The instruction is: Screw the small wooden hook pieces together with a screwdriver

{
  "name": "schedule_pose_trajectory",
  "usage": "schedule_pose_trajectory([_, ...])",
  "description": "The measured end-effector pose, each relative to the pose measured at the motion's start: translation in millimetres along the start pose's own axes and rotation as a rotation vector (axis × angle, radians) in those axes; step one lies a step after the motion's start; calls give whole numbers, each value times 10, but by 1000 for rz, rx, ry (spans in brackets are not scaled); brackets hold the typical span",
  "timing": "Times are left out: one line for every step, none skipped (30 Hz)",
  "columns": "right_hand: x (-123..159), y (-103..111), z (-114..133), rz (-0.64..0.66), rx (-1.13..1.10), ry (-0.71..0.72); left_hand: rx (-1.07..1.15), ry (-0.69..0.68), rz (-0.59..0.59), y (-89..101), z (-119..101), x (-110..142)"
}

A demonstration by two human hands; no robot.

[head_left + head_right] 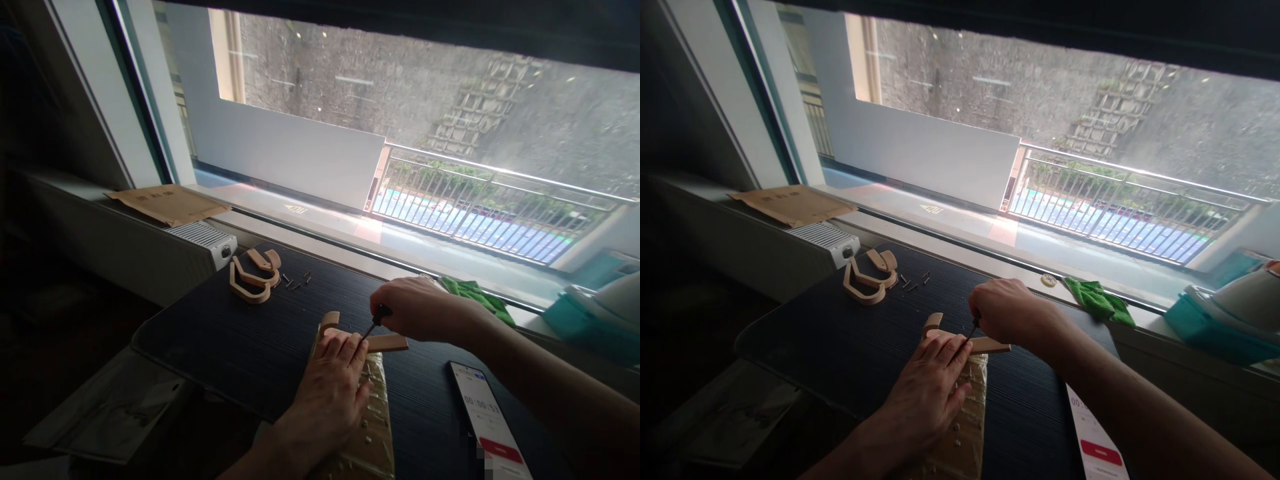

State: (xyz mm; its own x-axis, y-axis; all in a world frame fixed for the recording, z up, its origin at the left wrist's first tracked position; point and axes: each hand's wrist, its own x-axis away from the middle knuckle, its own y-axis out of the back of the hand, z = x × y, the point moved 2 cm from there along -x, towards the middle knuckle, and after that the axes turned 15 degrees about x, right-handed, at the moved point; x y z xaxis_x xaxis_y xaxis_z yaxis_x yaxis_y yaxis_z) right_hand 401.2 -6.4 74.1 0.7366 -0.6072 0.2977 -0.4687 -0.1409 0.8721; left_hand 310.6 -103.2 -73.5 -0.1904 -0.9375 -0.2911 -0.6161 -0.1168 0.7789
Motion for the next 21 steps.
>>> schedule_pose_trajectory([-9, -3, -1, -4, -1, 5, 1, 0, -1, 3, 1, -3])
schedule_pose_trajectory([-22, -9, -2, -12, -2, 10, 1, 0, -1, 7, 1, -6])
schedule_pose_trajectory([-37, -18, -5, -17, -7, 15, 1, 1, 1, 11, 0, -8])
schedule_pose_trajectory([-51, -31, -10, -15, -16, 14, 1, 3, 4, 16, -1, -11])
schedule_pose_trajectory([-63, -47, -18, -8, -27, 10, 1, 5, 9, 19, -2, -12])
schedule_pose_trajectory([-71, -66, -30, -1, -38, 4, 1, 10, 13, 23, -4, -12])
schedule_pose_trajectory([-72, -85, -46, 4, -52, -1, 1, 14, 17, 26, -6, -11])
schedule_pose_trajectory([-64, -105, -67, 8, -69, -5, 0, 18, 19, 29, -8, -9])
schedule_pose_trajectory([-46, -125, -91, 7, -92, -9, 1, 20, 19, 32, -11, -8])
schedule_pose_trajectory([-17, -145, -119, 0, -125, -14, 3, 20, 18, 35, -14, -7])
schedule_pose_trajectory([23, -167, -148, -10, -171, -24, 6, 20, 14, 38, -17, -6])
schedule_pose_trajectory([72, -192, -176, -27, -234, -40, 12, 18, 7, 41, -19, -7])
schedule_pose_trajectory([127, -224, -201, -46, -306, -64, 20, 16, 0, 42, -20, -8])
schedule_pose_trajectory([186, -267, -220, -65, -383, -94, 27, 14, -7, 42, -19, -10])
schedule_pose_trajectory([243, -321, -230, -87, -458, -128, 33, 11, -14, 39, -16, -11])
schedule_pose_trajectory([297, -390, -232, -100, -526, -170, 35, 7, -22, 34, -12, -11])
schedule_pose_trajectory([345, -471, -226, -118, -580, -218, 36, 1, -29, 27, -6, -10])
schedule_pose_trajectory([385, -562, -215, -145, -634, -278, 36, -6, -37, 18, 0, -8])
schedule_pose_trajectory([418, -661, -202, -185, -698, -345, 35, -13, -44, 10, 6, -5])
schedule_pose_trajectory([443, -763, -185, -232, -776, -401, 34, -19, -49, 2, 12, -2])
schedule_pose_trajectory([461, -865, -169, -277, -857, -451, 35, -23, -53, -4, 16, 3])
